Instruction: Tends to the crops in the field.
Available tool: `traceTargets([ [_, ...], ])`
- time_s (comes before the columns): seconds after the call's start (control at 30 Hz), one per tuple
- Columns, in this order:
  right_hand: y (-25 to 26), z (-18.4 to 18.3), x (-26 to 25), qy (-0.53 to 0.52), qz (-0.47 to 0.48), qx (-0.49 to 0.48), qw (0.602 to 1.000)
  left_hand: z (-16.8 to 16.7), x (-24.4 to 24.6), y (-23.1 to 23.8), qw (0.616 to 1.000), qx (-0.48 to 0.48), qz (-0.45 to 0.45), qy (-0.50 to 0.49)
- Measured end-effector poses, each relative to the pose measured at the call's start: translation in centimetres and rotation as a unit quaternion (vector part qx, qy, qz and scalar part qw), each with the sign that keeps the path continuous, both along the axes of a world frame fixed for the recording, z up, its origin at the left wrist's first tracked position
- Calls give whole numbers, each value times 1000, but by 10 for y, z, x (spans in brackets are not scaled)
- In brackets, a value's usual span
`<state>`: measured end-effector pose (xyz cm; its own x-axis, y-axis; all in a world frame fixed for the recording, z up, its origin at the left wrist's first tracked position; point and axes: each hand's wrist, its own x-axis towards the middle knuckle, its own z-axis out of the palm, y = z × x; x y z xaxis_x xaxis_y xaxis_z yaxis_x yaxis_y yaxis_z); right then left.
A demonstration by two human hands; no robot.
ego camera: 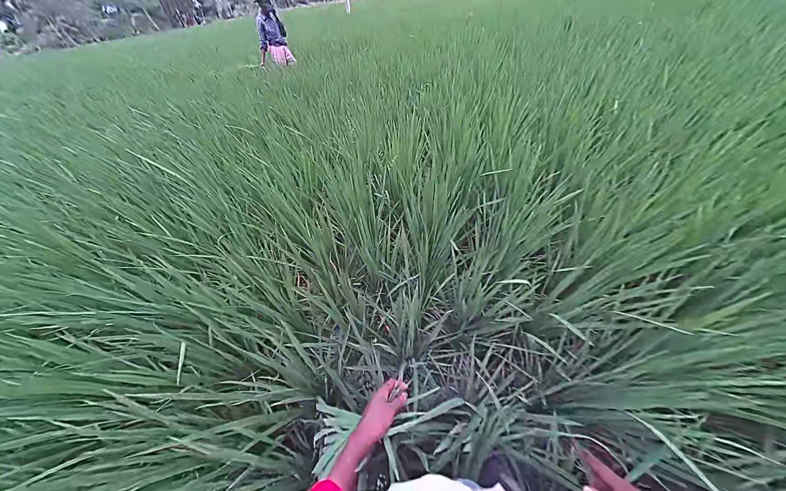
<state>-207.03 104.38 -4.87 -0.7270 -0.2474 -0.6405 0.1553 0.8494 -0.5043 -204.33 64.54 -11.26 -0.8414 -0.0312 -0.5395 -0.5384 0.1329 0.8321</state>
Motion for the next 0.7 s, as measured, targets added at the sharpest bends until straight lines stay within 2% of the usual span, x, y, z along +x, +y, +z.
traceTargets([
  [0.17,9,-1,17,-13,-54,13,998,0,3,0,1000,-21,-20,3],
  [0.43,23,14,36,-43,-72,25,996,1,2,-7,999,-48,5,11],
  [0.6,45,28,20,-48,-80,38,995,4,-20,-13,993,-47,94,56],
  [0.7,64,24,0,-43,-91,30,994,18,-56,-8,969,-84,206,110],
])
